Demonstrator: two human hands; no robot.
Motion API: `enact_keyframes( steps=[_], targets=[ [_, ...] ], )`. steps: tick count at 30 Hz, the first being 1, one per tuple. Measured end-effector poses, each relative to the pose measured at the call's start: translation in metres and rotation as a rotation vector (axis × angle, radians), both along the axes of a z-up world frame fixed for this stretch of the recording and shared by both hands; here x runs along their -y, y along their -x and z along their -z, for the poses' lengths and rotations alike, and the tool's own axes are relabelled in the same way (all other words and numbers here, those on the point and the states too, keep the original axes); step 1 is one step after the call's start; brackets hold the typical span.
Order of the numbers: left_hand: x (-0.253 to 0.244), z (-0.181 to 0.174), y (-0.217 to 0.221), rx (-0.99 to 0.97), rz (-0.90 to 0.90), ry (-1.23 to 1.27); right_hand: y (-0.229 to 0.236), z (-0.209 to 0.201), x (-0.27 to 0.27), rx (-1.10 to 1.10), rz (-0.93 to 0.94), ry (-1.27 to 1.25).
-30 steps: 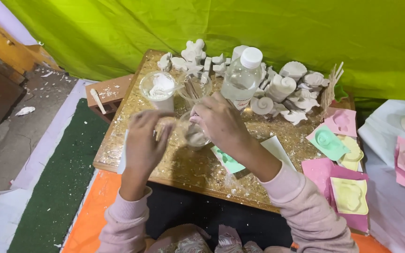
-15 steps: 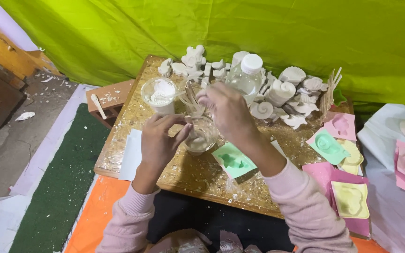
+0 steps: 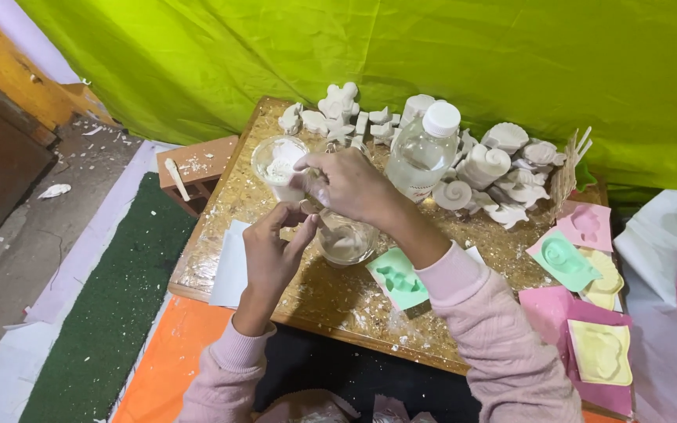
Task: Mixing plaster in a small container and applying it to a silicone mold using a wooden stick.
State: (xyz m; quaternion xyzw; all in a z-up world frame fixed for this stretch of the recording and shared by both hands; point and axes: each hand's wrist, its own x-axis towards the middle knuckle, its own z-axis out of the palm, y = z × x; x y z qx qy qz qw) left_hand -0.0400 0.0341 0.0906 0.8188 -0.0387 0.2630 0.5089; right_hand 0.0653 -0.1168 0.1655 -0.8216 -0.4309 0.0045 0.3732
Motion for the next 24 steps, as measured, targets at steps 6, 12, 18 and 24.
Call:
enact_keyframes(
  steps=[6,12,18,24],
  targets=[
    [0.005,-0.004,0.006,-0.003,0.005,-0.014,-0.025,0.038,-0.003,0.285,0.113,-0.111],
    [0.008,-0.006,0.007,0.037,0.026,-0.058,-0.012,0.067,0.027,0.565,0.271,-0.024],
    [0.007,0.000,0.002,0.054,0.019,-0.092,0.006,0.060,0.042,0.603,0.360,0.010],
    [0.006,-0.008,-0.003,-0.046,0.009,-0.040,0.019,0.050,0.061,0.568,0.492,-0.017]
  ],
)
